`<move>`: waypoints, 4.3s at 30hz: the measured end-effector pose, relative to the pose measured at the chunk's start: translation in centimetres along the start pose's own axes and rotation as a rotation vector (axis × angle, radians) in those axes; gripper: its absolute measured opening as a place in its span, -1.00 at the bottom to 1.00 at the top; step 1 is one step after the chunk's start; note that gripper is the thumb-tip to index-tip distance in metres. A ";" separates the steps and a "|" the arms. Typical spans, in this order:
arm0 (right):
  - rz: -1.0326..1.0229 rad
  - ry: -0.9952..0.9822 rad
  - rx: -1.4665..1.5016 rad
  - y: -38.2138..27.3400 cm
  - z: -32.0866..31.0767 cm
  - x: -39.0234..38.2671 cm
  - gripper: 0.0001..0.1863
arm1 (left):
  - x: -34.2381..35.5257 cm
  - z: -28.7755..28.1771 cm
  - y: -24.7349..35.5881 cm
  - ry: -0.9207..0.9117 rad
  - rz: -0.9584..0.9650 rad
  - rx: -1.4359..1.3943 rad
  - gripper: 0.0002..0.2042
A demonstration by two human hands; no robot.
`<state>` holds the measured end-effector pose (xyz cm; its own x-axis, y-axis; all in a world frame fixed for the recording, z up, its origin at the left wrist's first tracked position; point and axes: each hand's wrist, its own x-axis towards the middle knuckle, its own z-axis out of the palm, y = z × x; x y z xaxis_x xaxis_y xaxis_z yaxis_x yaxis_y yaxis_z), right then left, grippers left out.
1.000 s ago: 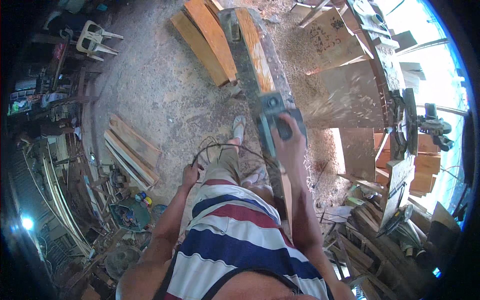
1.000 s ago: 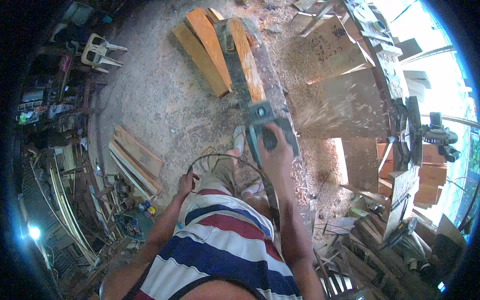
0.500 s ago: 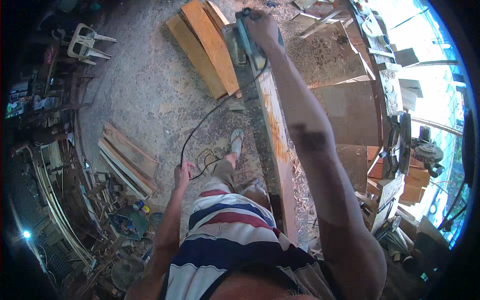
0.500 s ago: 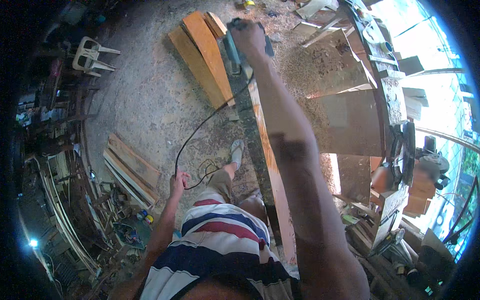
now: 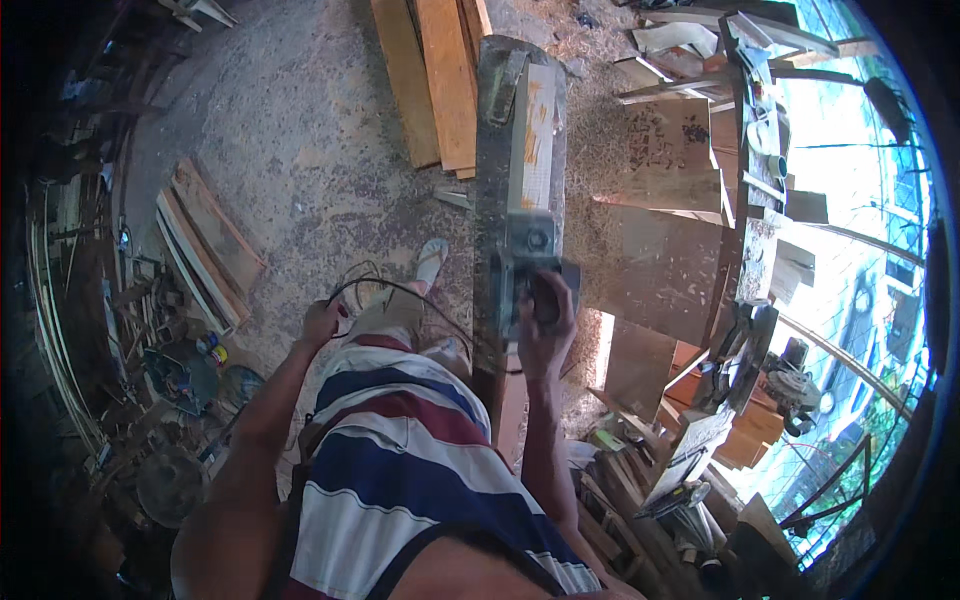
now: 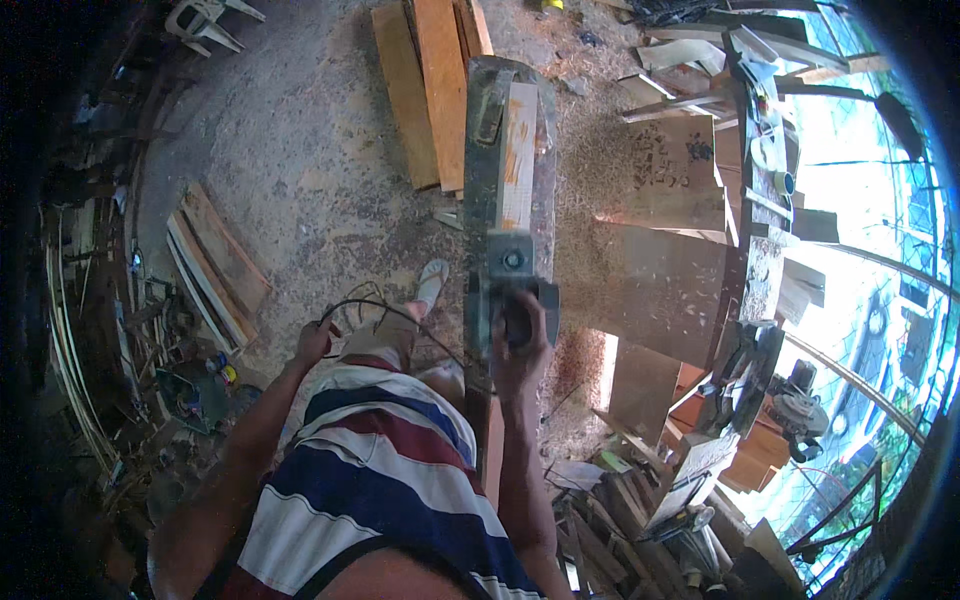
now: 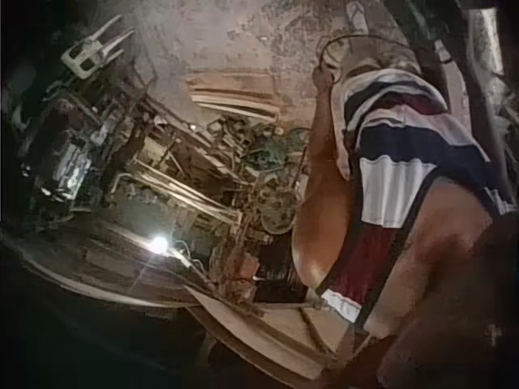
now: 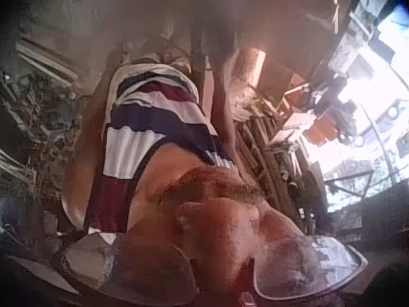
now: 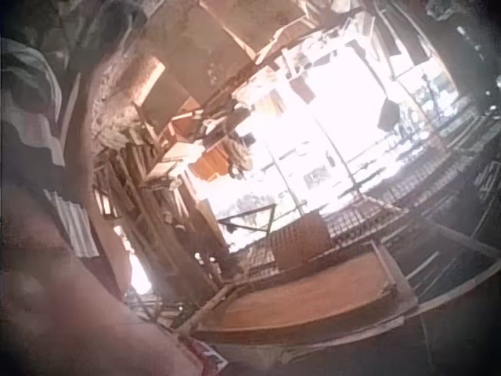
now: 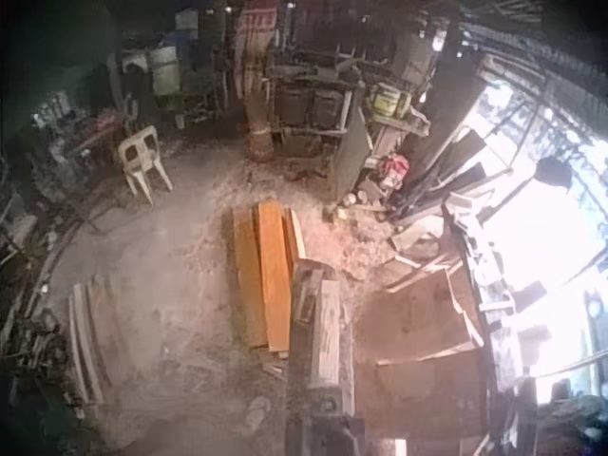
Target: Smoothing a wooden board using an electric power planer in a workshop.
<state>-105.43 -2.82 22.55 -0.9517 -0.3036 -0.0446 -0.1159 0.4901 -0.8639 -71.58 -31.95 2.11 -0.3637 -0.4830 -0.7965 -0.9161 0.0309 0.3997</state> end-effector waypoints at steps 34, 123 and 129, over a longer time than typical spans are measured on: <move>0.496 -0.069 0.168 4.7 -16.8 -39.5 -0.39 | -15.2 6.8 -4.3 0.581 0.809 -0.117 -0.79; 0.518 0.119 0.083 15.0 -11.4 -79.9 -0.40 | -29.3 14.2 -42.0 -0.153 0.500 0.805 -0.65; 0.444 0.211 0.135 10.1 -19.6 -75.5 -0.47 | -29.7 11.2 -39.8 -0.007 0.652 0.649 -0.78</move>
<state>-40.33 41.10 27.03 -0.9392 0.0881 -0.3320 0.3372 0.4206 -0.8422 -26.17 -9.05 4.76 -0.8407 -0.1916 -0.5065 -0.4428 0.7816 0.4393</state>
